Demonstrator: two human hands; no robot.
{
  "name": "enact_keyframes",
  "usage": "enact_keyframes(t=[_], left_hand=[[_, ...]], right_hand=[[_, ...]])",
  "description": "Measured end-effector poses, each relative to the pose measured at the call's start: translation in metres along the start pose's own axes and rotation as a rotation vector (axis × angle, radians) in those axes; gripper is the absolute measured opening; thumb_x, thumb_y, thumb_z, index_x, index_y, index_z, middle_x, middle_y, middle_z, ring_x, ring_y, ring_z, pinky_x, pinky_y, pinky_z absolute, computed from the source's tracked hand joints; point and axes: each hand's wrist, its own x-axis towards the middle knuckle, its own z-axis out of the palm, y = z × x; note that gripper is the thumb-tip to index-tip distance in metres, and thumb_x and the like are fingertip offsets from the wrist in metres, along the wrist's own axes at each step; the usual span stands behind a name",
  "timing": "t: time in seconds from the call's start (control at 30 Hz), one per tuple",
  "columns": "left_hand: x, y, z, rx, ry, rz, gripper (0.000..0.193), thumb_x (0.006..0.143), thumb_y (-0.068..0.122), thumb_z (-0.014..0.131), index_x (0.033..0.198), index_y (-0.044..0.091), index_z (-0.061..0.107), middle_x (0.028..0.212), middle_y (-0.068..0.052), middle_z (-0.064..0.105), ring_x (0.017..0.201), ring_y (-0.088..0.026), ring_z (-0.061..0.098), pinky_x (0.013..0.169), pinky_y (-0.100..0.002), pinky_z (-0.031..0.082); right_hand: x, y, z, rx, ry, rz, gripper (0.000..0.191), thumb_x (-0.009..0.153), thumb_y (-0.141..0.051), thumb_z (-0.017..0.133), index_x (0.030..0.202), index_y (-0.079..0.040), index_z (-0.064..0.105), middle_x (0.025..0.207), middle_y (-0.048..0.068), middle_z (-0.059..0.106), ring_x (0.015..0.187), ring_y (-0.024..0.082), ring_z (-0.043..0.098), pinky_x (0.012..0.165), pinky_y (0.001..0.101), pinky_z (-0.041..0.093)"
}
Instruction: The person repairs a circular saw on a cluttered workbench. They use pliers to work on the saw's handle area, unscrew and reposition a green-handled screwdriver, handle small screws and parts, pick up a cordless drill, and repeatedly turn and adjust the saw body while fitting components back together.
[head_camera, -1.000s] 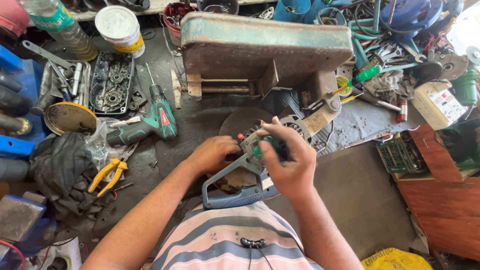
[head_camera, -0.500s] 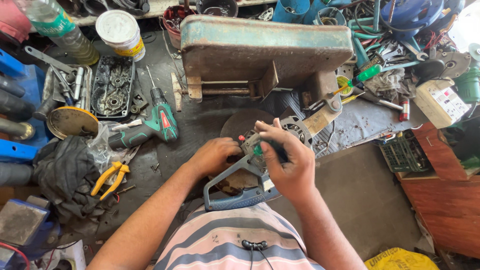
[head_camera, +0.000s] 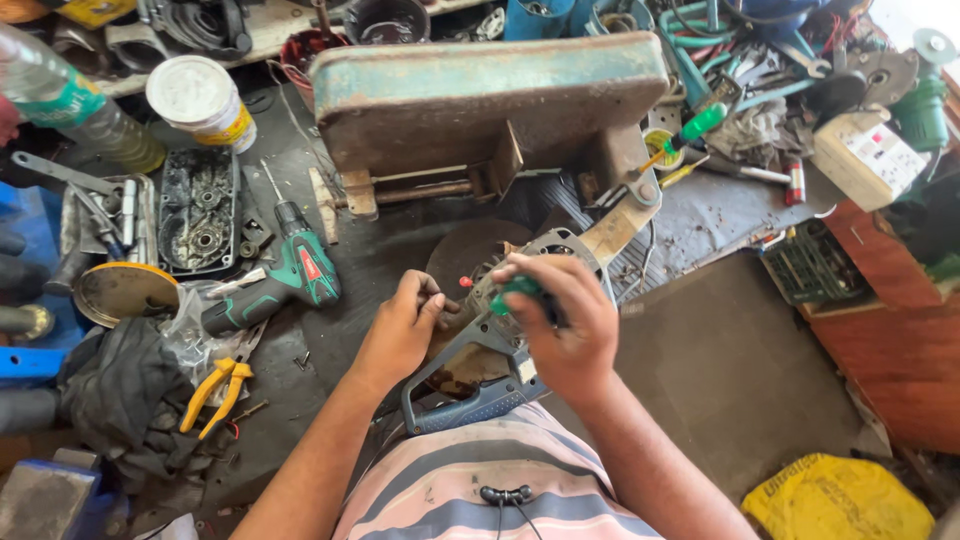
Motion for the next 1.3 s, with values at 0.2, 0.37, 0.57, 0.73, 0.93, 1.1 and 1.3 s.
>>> enact_keyframes(t=[0.2, 0.37, 0.57, 0.73, 0.93, 1.1, 1.3], left_hand=[[0.013, -0.028, 0.013, -0.055, -0.201, -0.140, 0.016, 0.103, 0.021, 0.057, 0.104, 0.005, 0.056, 0.090, -0.010, 0.070, 0.084, -0.014, 0.066, 0.074, -0.029, 0.054], [0.016, -0.042, 0.022, -0.280, -0.235, -0.326, 0.019, 0.104, 0.026, 0.057, 0.104, 0.007, 0.059, 0.089, -0.008, 0.066, 0.081, -0.015, 0.061, 0.073, -0.035, 0.052], [0.011, -0.033, 0.022, -0.124, -0.127, -0.350, 0.019, 0.098, 0.028, 0.058, 0.102, 0.010, 0.061, 0.087, 0.000, 0.073, 0.081, -0.009, 0.067, 0.075, -0.032, 0.053], [0.008, -0.033, 0.021, -0.113, -0.144, -0.153, 0.019, 0.101, 0.028, 0.058, 0.106, 0.010, 0.059, 0.085, -0.003, 0.063, 0.082, -0.011, 0.057, 0.074, -0.032, 0.049], [0.010, -0.034, 0.022, -0.182, -0.154, -0.137, 0.019, 0.101, 0.027, 0.058, 0.108, 0.009, 0.057, 0.089, -0.004, 0.067, 0.084, -0.012, 0.061, 0.075, -0.033, 0.051], [0.003, -0.032, 0.018, 0.093, -0.051, -0.004, 0.020, 0.101, 0.025, 0.059, 0.111, 0.008, 0.055, 0.094, -0.007, 0.071, 0.088, -0.015, 0.067, 0.079, -0.035, 0.052], [-0.002, -0.034, 0.017, -0.075, -0.137, 0.038, 0.018, 0.100, 0.023, 0.062, 0.108, 0.007, 0.059, 0.094, -0.005, 0.070, 0.091, -0.015, 0.065, 0.081, -0.034, 0.053]], right_hand=[[0.012, -0.075, -0.044, 0.846, 0.293, 0.118, 0.032, 0.094, -0.028, 0.074, 0.115, -0.004, 0.067, 0.087, 0.005, 0.069, 0.062, 0.012, 0.064, 0.063, 0.0276, 0.056], [-0.013, -0.044, -0.027, -0.163, -0.441, 0.360, 0.024, 0.086, -0.030, 0.077, 0.099, -0.009, 0.077, 0.078, 0.008, 0.074, 0.062, 0.020, 0.073, 0.056, 0.0312, 0.056], [-0.062, 0.022, 0.021, -0.629, -0.431, 0.371, 0.030, 0.086, -0.034, 0.076, 0.113, -0.022, 0.080, 0.073, 0.011, 0.073, 0.063, 0.031, 0.070, 0.058, 0.0419, 0.055], [-0.058, 0.017, 0.030, -0.721, -0.468, 0.370, 0.030, 0.090, -0.037, 0.071, 0.117, -0.026, 0.079, 0.081, 0.011, 0.076, 0.063, 0.031, 0.071, 0.057, 0.0422, 0.055], [-0.057, 0.016, 0.040, -0.714, -0.417, 0.423, 0.027, 0.090, -0.037, 0.072, 0.112, -0.025, 0.080, 0.078, 0.012, 0.075, 0.065, 0.031, 0.071, 0.059, 0.0430, 0.056], [-0.071, 0.017, 0.048, -0.719, -0.275, 0.405, 0.020, 0.092, -0.033, 0.074, 0.106, -0.020, 0.081, 0.072, 0.012, 0.073, 0.063, 0.032, 0.070, 0.058, 0.0424, 0.054], [-0.075, 0.013, 0.061, -0.751, -0.199, 0.270, 0.017, 0.096, -0.024, 0.072, 0.107, -0.013, 0.078, 0.071, 0.012, 0.071, 0.061, 0.031, 0.069, 0.056, 0.0427, 0.052]])
